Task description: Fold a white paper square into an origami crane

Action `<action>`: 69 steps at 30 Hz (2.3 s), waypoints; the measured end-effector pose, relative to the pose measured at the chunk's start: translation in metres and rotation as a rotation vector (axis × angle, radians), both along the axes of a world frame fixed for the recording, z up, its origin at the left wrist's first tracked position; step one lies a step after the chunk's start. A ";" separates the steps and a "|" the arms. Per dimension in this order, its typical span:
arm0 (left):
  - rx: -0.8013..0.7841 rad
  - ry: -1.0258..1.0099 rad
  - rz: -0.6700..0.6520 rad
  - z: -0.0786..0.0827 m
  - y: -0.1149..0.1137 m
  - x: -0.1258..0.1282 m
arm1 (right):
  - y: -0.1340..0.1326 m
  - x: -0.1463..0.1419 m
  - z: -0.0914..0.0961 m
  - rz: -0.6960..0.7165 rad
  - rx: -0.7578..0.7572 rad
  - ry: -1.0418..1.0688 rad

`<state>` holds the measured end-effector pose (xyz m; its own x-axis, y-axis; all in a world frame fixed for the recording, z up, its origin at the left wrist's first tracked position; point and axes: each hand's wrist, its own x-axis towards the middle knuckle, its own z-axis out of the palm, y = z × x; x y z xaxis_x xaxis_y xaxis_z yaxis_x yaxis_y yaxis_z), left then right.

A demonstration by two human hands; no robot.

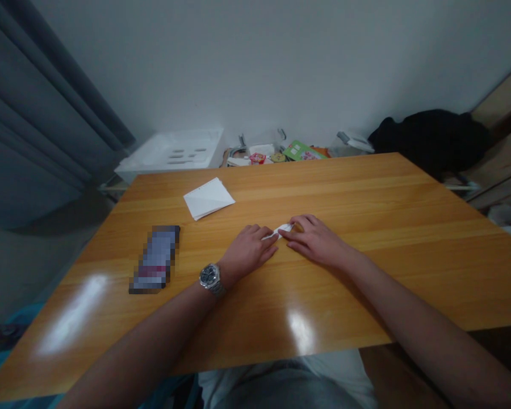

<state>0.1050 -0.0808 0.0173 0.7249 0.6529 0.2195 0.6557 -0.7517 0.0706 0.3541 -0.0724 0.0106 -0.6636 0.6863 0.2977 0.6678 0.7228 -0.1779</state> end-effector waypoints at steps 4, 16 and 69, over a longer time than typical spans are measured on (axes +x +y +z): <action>0.006 0.005 0.004 0.000 -0.001 0.000 | 0.000 0.001 0.001 0.024 -0.010 0.035; -0.011 -0.029 -0.006 0.002 -0.002 0.002 | 0.008 0.001 -0.004 0.075 -0.028 0.165; -0.657 -0.911 0.236 -0.011 -0.007 0.015 | -0.007 -0.025 -0.002 -0.165 -0.733 0.950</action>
<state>0.1200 -0.0876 0.0067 0.3162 0.9340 0.1665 0.2790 -0.2593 0.9246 0.3287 -0.0791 0.0088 -0.2801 0.9519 0.1241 0.1229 0.1638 -0.9788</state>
